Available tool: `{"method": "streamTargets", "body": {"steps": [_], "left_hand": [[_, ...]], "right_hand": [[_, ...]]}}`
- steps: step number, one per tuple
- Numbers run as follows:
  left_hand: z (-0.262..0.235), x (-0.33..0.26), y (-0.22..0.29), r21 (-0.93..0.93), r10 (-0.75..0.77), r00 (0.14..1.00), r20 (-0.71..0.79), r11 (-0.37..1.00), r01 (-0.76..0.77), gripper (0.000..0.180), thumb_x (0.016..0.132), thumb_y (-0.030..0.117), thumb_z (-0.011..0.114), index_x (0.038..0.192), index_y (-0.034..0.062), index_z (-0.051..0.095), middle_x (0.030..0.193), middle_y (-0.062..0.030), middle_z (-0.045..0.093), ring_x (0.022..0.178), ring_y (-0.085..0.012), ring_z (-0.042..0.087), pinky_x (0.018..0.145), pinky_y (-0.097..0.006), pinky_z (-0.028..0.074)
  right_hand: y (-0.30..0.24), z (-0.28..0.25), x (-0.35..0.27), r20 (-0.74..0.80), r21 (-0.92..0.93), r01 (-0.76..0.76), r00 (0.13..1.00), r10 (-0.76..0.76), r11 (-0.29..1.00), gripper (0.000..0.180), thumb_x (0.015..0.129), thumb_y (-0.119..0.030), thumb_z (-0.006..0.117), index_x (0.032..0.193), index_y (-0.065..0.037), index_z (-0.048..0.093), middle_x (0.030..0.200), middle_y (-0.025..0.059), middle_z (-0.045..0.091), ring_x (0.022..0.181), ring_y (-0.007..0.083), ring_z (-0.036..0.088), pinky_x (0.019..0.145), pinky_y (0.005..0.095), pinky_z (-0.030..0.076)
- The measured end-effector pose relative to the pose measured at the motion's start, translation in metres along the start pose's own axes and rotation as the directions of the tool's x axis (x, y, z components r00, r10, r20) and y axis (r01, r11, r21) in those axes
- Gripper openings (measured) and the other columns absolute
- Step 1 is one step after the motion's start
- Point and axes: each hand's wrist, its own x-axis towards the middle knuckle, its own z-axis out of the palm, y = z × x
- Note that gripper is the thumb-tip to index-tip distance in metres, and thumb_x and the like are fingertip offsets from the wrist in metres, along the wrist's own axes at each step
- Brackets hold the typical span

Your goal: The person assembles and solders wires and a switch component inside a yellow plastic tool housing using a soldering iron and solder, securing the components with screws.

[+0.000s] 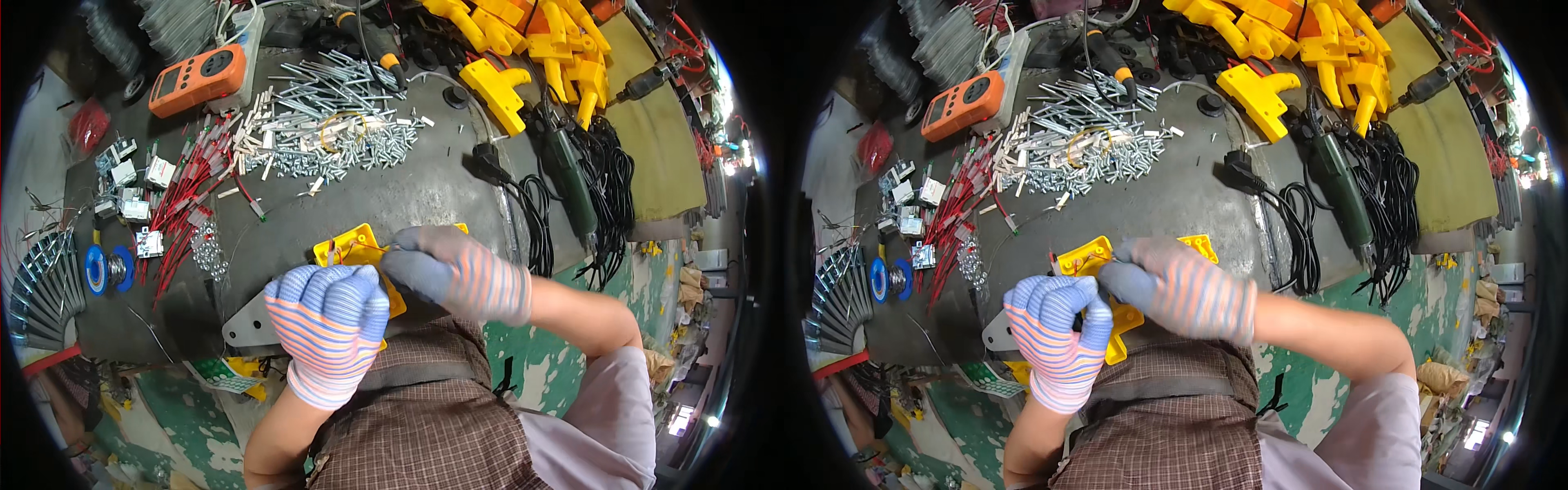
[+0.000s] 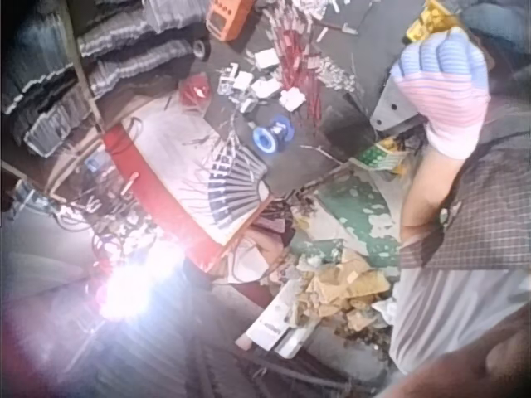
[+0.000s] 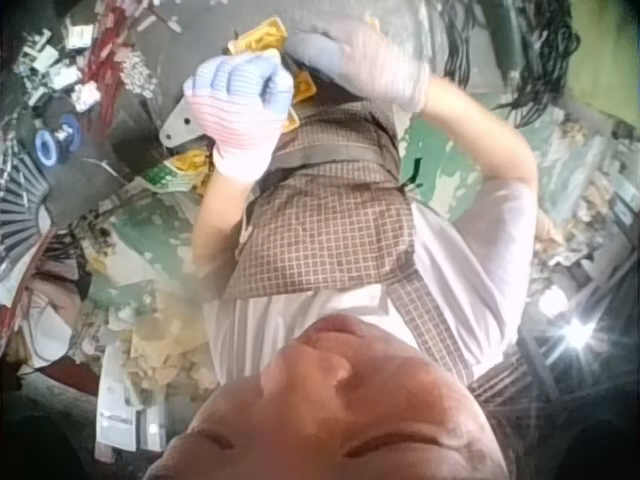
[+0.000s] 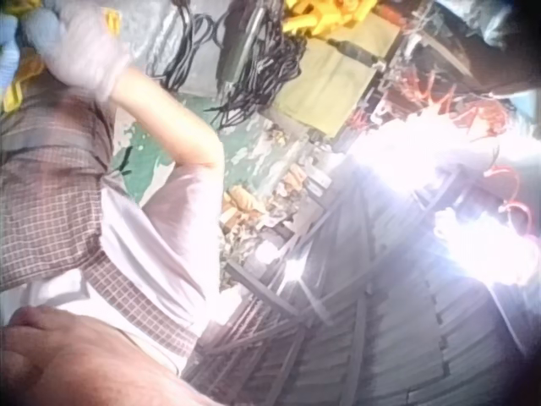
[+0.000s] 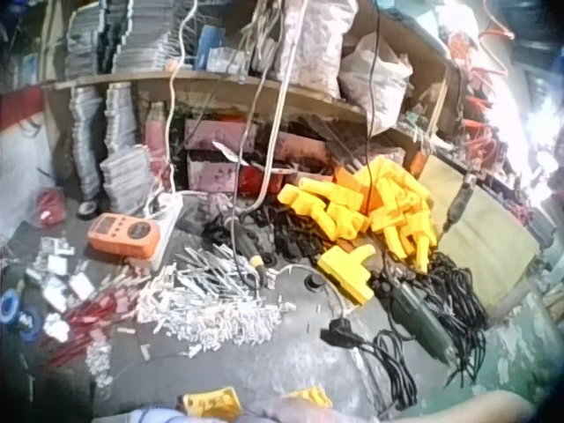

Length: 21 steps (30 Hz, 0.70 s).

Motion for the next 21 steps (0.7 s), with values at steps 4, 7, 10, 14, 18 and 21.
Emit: {"method": "streamTargets", "body": {"steps": [4, 7, 10, 14, 18, 21], "left_hand": [[-0.001, 0.0, 0.002, -0.301, -0.251, 0.955, 0.161, 0.909, 0.289, 0.018, 0.074, 0.013, 0.072, 0.089, 0.0118, 0.063, 0.083, -0.0024, 0.063, 0.079, -0.0251, 0.057, 0.075, -0.04, 0.042], [-0.001, 0.0, -0.001, -0.259, -0.195, 0.97, 0.145, 0.939, 0.228, 0.019, 0.073, 0.012, 0.072, 0.09, 0.0113, 0.063, 0.083, -0.004, 0.063, 0.08, -0.0261, 0.057, 0.075, -0.041, 0.042], [-0.001, 0.001, -0.001, -0.095, -0.047, 0.996, 0.07, 0.994, 0.054, 0.019, 0.074, 0.014, 0.071, 0.091, 0.0121, 0.063, 0.084, -0.0029, 0.062, 0.08, -0.025, 0.056, 0.074, -0.04, 0.042], [-0.003, 0.004, 0.004, 0.086, 0.098, 0.995, 0.007, 0.991, -0.098, 0.016, 0.075, 0.01, 0.07, 0.088, 0.0117, 0.062, 0.083, -0.0054, 0.06, 0.078, -0.0249, 0.055, 0.075, -0.04, 0.041], [-0.001, 0.002, -0.003, -0.204, -0.142, 0.984, 0.107, 0.966, 0.162, 0.014, 0.077, 0.017, 0.07, 0.088, 0.0134, 0.062, 0.087, -0.0012, 0.061, 0.081, -0.0228, 0.056, 0.073, -0.039, 0.041], [0.0, -0.001, -0.003, -0.136, -0.093, 0.993, 0.071, 0.985, 0.102, 0.014, 0.077, 0.017, 0.071, 0.088, 0.0139, 0.062, 0.088, -0.0009, 0.062, 0.082, -0.0227, 0.056, 0.074, -0.038, 0.041]], "right_hand": [[-0.007, 0.004, -0.015, -0.21, -0.48, 0.037, 0.965, -0.156, 0.876, 0.019, 0.083, -0.011, 0.06, 0.1, -0.002, 0.06, 0.088, 0.0138, 0.06, 0.07, 0.0298, 0.062, 0.058, 0.0373, 0.051], [-0.006, 0.015, -0.004, -0.321, -0.42, -0.034, 0.94, -0.113, 0.907, 0.025, 0.082, -0.022, 0.065, 0.099, -0.005, 0.062, 0.086, 0.0094, 0.061, 0.066, 0.0287, 0.062, 0.054, 0.0382, 0.049], [-0.012, 0.01, -0.003, -0.181, -0.324, -0.229, 0.967, 0.177, 0.918, 0.021, 0.082, -0.018, 0.064, 0.097, -0.005, 0.061, 0.086, 0.0108, 0.061, 0.067, 0.0292, 0.062, 0.056, 0.0379, 0.051], [0.012, 0.006, -0.002, -0.064, -0.027, 0.058, 0.996, -0.06, 0.998, 0.017, 0.081, -0.005, 0.057, 0.097, -0.001, 0.059, 0.087, 0.0167, 0.06, 0.071, 0.0328, 0.063, 0.063, 0.0384, 0.052], [-0.021, -0.003, -0.004, -0.214, -0.034, -0.284, 0.939, 0.271, 0.958, 0.017, 0.086, -0.014, 0.057, 0.097, -0.001, 0.059, 0.08, 0.0173, 0.06, 0.07, 0.0354, 0.062, 0.063, 0.0383, 0.052], [-0.023, 0.004, -0.003, -0.226, -0.241, -0.241, 0.956, 0.187, 0.94, 0.023, 0.087, -0.019, 0.058, 0.1, -0.001, 0.059, 0.077, 0.0173, 0.059, 0.069, 0.035, 0.062, 0.06, 0.0399, 0.051]]}}
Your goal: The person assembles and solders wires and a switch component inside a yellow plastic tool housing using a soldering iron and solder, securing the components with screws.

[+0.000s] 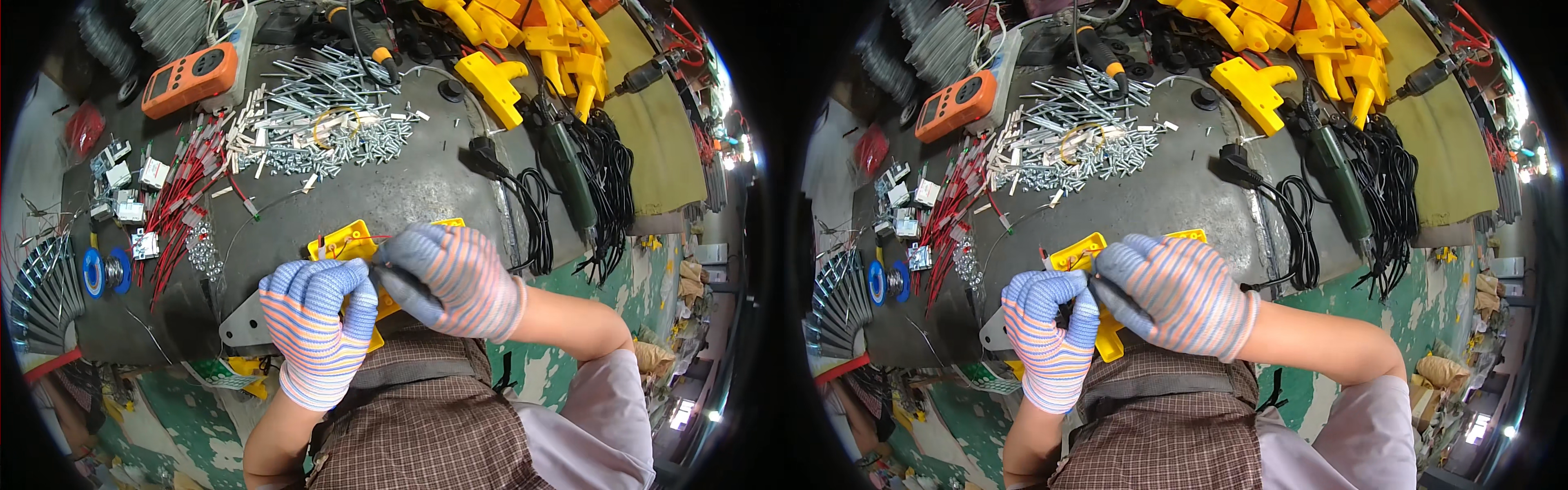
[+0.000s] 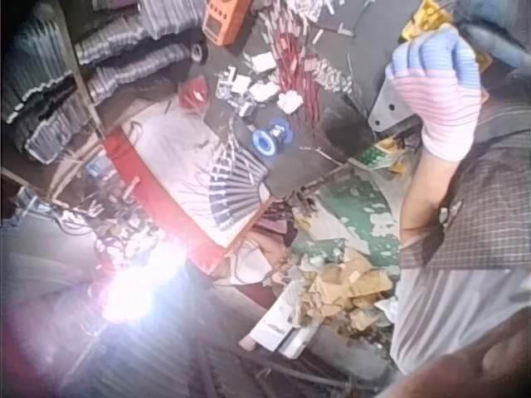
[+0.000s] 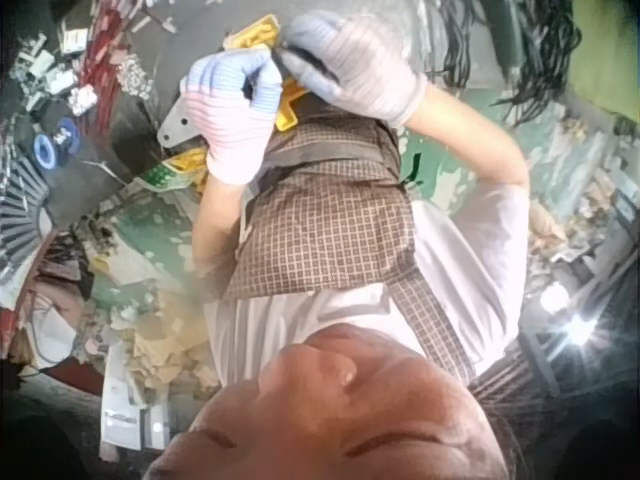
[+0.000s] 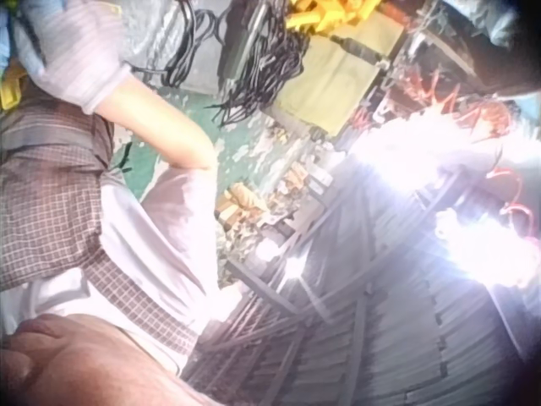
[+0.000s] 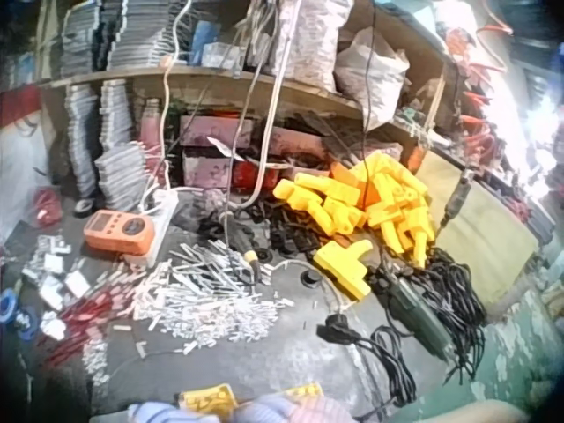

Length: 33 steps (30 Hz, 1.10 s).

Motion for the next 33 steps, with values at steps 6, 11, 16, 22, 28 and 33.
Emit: {"method": "streamTargets", "body": {"steps": [6, 11, 16, 22, 28, 33], "left_hand": [[-0.004, -0.003, 0.001, 0.171, 0.139, 0.989, -0.051, 0.977, -0.129, 0.018, 0.075, 0.018, 0.072, 0.091, 0.0154, 0.063, 0.09, -0.0001, 0.062, 0.085, -0.0224, 0.055, 0.076, -0.039, 0.041], [-0.009, -0.004, -0.003, 0.071, 0.083, 0.996, -0.035, 0.994, -0.08, 0.023, 0.071, 0.015, 0.074, 0.091, 0.0167, 0.063, 0.09, 0.0008, 0.062, 0.087, -0.0226, 0.055, 0.078, -0.039, 0.042], [-0.051, 0.03, 0.006, -0.253, 0.117, 0.97, 0.213, 0.965, -0.061, 0.039, 0.068, 0.011, 0.07, 0.106, 0.0078, 0.062, 0.11, -0.008, 0.06, 0.096, -0.0316, 0.055, 0.086, -0.041, 0.044], [-0.012, 0.124, 0.011, -0.138, 0.293, 0.68, 0.672, 0.952, -0.274, 0.029, 0.079, 0.017, 0.063, 0.102, -0.0001, 0.064, 0.095, -0.0166, 0.063, 0.09, -0.0298, 0.061, 0.084, -0.037, 0.047], [0.001, 0.119, 0.005, 0.006, 0.083, 0.54, 0.838, 0.987, -0.16, 0.021, 0.08, 0.012, 0.064, 0.097, 0.0006, 0.065, 0.085, -0.015, 0.064, 0.079, -0.0267, 0.062, 0.076, -0.034, 0.049], [-0.003, 0.09, -0.012, -0.304, -0.383, 0.648, 0.658, 0.651, 0.695, 0.016, 0.088, 0.014, 0.065, 0.096, 0.001, 0.066, 0.085, -0.0036, 0.066, 0.079, -0.0104, 0.061, 0.074, -0.025, 0.049]], "right_hand": [[0.024, 0.0, -0.006, -0.017, -0.139, 0.365, 0.929, -0.371, 0.921, 0.018, 0.083, -0.01, 0.059, 0.098, 0.0, 0.062, 0.084, 0.0122, 0.059, 0.064, 0.0246, 0.06, 0.059, 0.0361, 0.05], [0.013, -0.028, -0.031, 0.33, 0.676, -0.595, 0.772, 0.543, 0.435, 0.019, 0.093, -0.012, 0.055, 0.105, 0.001, 0.063, 0.089, 0.0096, 0.066, 0.085, 0.0132, 0.062, 0.069, 0.0289, 0.051], [0.02, -0.012, -0.054, 0.018, 0.876, -0.301, 0.801, 0.599, 0.376, 0.029, 0.089, -0.014, 0.064, 0.112, 0.002, 0.06, 0.092, 0.0077, 0.067, 0.087, 0.0125, 0.063, 0.081, 0.0265, 0.05], [0.02, 0.001, -0.063, -0.291, 0.75, -0.164, 0.789, 0.542, 0.641, 0.021, 0.089, -0.016, 0.066, 0.102, -0.001, 0.06, 0.089, 0.007, 0.066, 0.082, 0.0123, 0.063, 0.071, 0.0268, 0.051], [0.025, 0.006, -0.059, -0.41, 0.605, -0.112, 0.805, 0.429, 0.788, 0.015, 0.085, -0.015, 0.069, 0.094, -0.004, 0.064, 0.082, 0.0086, 0.064, 0.073, 0.019, 0.062, 0.067, 0.0317, 0.049], [0.025, 0.007, -0.025, -0.598, 0.198, -0.006, 0.791, 0.126, 0.98, 0.011, 0.076, -0.012, 0.072, 0.082, -0.008, 0.064, 0.074, 0.0074, 0.061, 0.065, 0.026, 0.056, 0.063, 0.0373, 0.043]]}}
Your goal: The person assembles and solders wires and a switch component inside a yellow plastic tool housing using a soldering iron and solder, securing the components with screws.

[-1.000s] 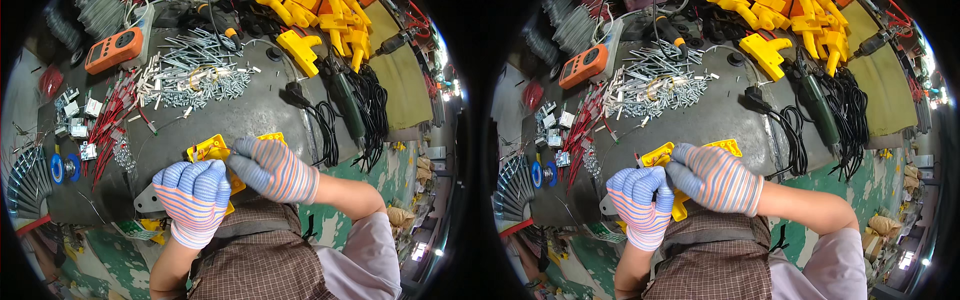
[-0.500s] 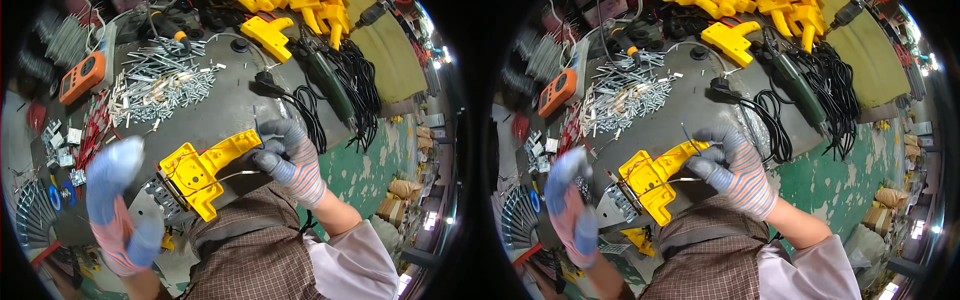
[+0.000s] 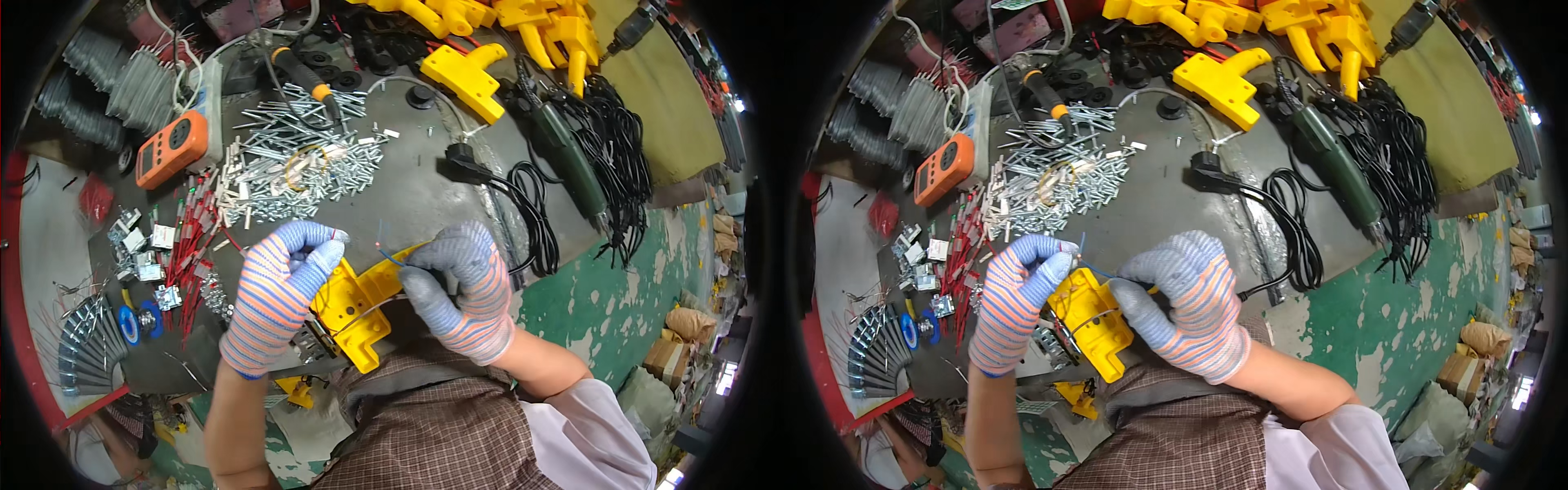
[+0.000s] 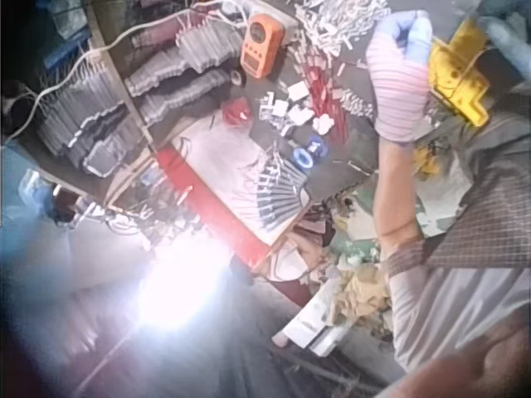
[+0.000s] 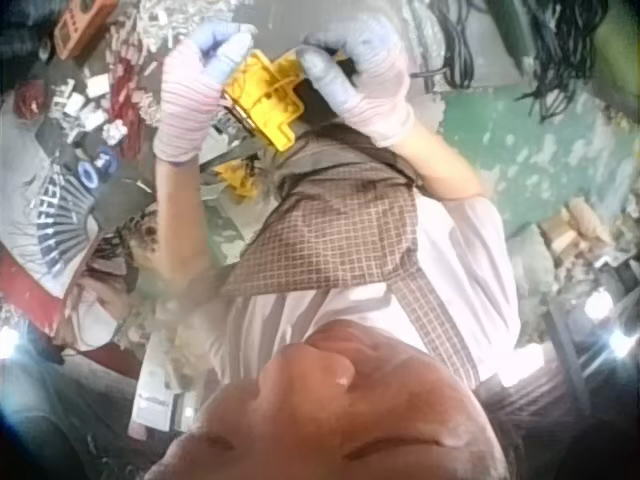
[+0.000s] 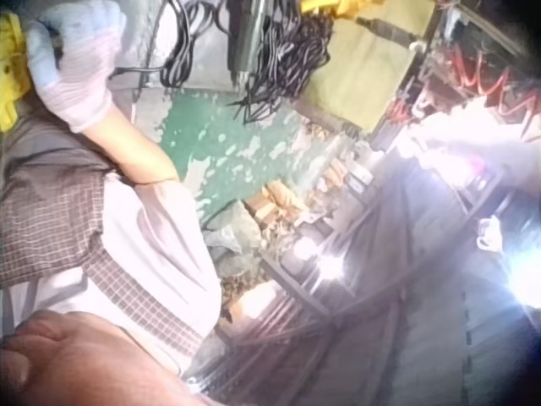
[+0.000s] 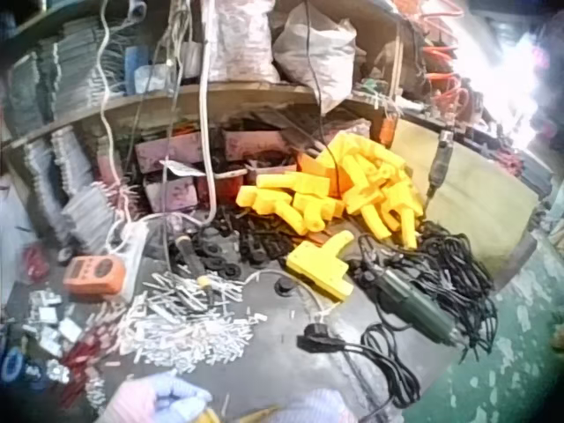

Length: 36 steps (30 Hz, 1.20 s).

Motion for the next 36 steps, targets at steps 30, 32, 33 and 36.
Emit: {"method": "streamTargets", "body": {"steps": [30, 32, 33, 36], "left_hand": [[-0.008, -0.007, -0.023, -0.499, 0.014, 1.0, -0.026, 0.866, -0.025, 0.015, 0.09, 0.013, 0.062, 0.099, 0.0022, 0.067, 0.091, -0.001, 0.066, 0.084, -0.0071, 0.056, 0.077, -0.022, 0.044], [-0.005, -0.009, -0.019, -0.555, 0.088, 0.996, -0.017, 0.828, -0.082, 0.012, 0.091, 0.012, 0.062, 0.098, 0.0035, 0.066, 0.092, -0.0009, 0.065, 0.083, -0.0066, 0.054, 0.08, -0.023, 0.044], [-0.006, -0.009, -0.021, -0.532, 0.111, 0.994, -0.006, 0.841, -0.097, 0.011, 0.092, 0.012, 0.06, 0.098, 0.0041, 0.063, 0.094, -0.0017, 0.064, 0.085, -0.0072, 0.055, 0.084, -0.023, 0.044], [-0.008, -0.008, -0.026, -0.556, 0.128, 0.988, 0.088, 0.829, -0.058, 0.011, 0.092, 0.012, 0.059, 0.1, 0.0045, 0.062, 0.093, -0.0022, 0.065, 0.091, -0.0085, 0.057, 0.086, -0.024, 0.044]], "right_hand": [[-0.01, 0.056, 0.025, 0.205, -0.147, 0.029, 0.979, 0.001, 0.989, 0.012, 0.078, -0.019, 0.069, 0.082, -0.009, 0.064, 0.077, 0.0069, 0.064, 0.071, 0.0286, 0.059, 0.068, 0.0404, 0.043], [-0.017, 0.039, 0.033, 0.213, -0.057, -0.109, 0.97, 0.119, 0.992, 0.014, 0.079, -0.02, 0.068, 0.085, -0.008, 0.065, 0.078, 0.0081, 0.065, 0.073, 0.0288, 0.06, 0.068, 0.04, 0.045], [-0.017, 0.034, 0.037, 0.232, 0.031, -0.25, 0.944, 0.236, 0.968, 0.016, 0.08, -0.02, 0.068, 0.087, -0.006, 0.065, 0.08, 0.0092, 0.065, 0.074, 0.0289, 0.061, 0.067, 0.0396, 0.047], [-0.009, 0.032, 0.051, 0.321, 0.226, -0.24, 0.933, 0.16, 0.944, 0.022, 0.083, -0.022, 0.066, 0.096, -0.004, 0.065, 0.086, 0.0115, 0.066, 0.077, 0.0283, 0.063, 0.069, 0.038, 0.049]]}}
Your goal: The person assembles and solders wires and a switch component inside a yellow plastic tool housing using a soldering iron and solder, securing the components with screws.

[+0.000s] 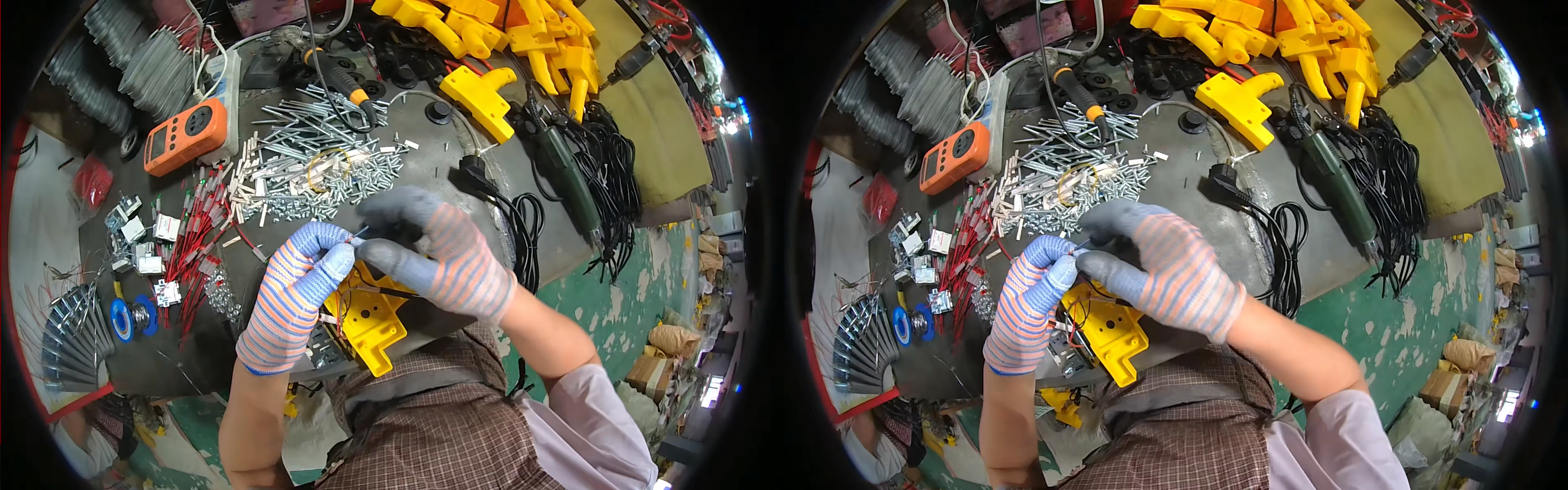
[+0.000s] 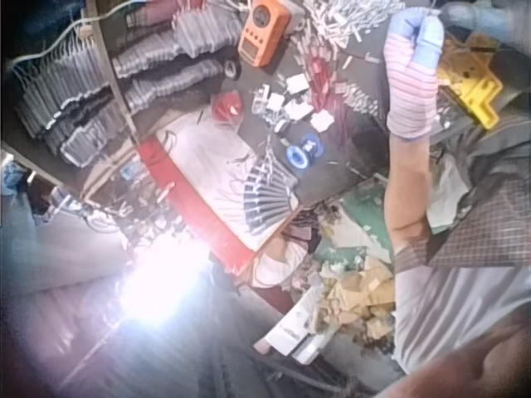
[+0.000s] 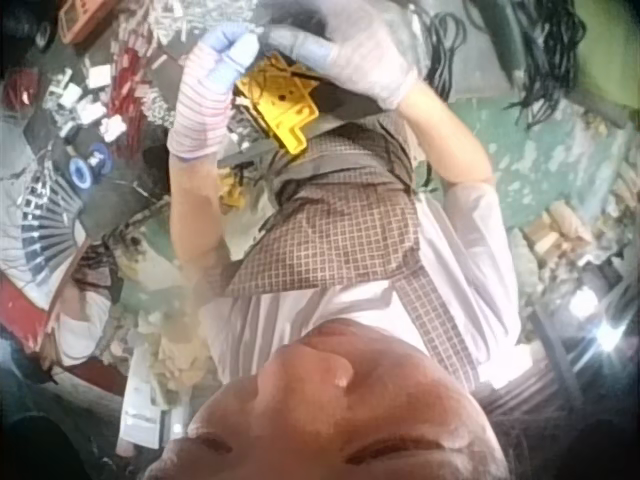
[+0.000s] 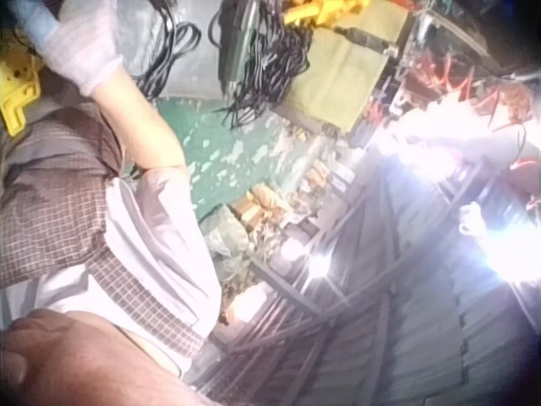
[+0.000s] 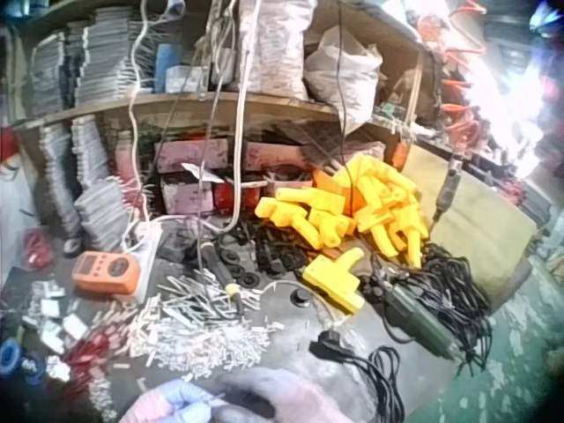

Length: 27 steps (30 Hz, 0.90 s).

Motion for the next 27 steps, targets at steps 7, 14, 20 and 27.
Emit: {"method": "streamTargets", "body": {"steps": [7, 14, 20, 27], "left_hand": [[0.006, 0.008, 0.005, 0.12, -0.049, 0.993, 0.109, 0.992, 0.036, 0.008, 0.095, 0.006, 0.053, 0.101, 0.0019, 0.056, 0.08, -0.0044, 0.062, 0.076, -0.0109, 0.061, 0.075, -0.026, 0.05], [0.021, 0.028, 0.001, 0.163, -0.1, 0.972, 0.214, 0.985, 0.066, 0.011, 0.095, 0.012, 0.054, 0.09, 0.002, 0.057, 0.075, -0.0025, 0.06, 0.069, -0.0083, 0.056, 0.067, -0.024, 0.046], [0.029, 0.04, -0.009, 0.123, -0.098, 0.971, 0.217, 0.99, 0.073, 0.011, 0.093, 0.012, 0.056, 0.089, 0.0016, 0.057, 0.072, -0.0028, 0.059, 0.067, -0.0087, 0.056, 0.066, -0.024, 0.046], [0.015, 0.04, -0.004, 0.073, -0.203, 0.922, 0.33, 0.979, 0.189, 0.012, 0.092, 0.013, 0.057, 0.088, 0.0016, 0.059, 0.075, -0.0033, 0.062, 0.071, -0.0104, 0.06, 0.071, -0.024, 0.048]], "right_hand": [[0.0, -0.036, 0.023, 0.358, -0.656, 0.582, 0.801, -0.481, 0.481, 0.018, 0.073, -0.025, 0.071, 0.087, -0.016, 0.064, 0.08, 0.0026, 0.058, 0.081, 0.025, 0.057, 0.071, 0.0396, 0.044], [0.011, -0.052, 0.005, 0.248, -0.528, 0.314, 0.946, -0.21, 0.789, 0.015, 0.072, -0.023, 0.072, 0.082, -0.015, 0.065, 0.078, 0.0025, 0.06, 0.079, 0.0247, 0.058, 0.07, 0.0369, 0.044], [0.01, -0.064, 0.011, 0.313, -0.706, 0.438, 0.898, -0.311, 0.556, 0.013, 0.073, -0.02, 0.071, 0.083, -0.012, 0.065, 0.077, 0.0068, 0.062, 0.075, 0.0314, 0.059, 0.07, 0.0391, 0.046], [-0.013, -0.165, -0.007, 0.405, -0.419, -0.254, 0.807, 0.43, 0.872, 0.022, 0.081, -0.022, 0.071, 0.093, -0.003, 0.067, 0.077, 0.0097, 0.066, 0.071, 0.0199, 0.064, 0.067, 0.031, 0.05]]}}
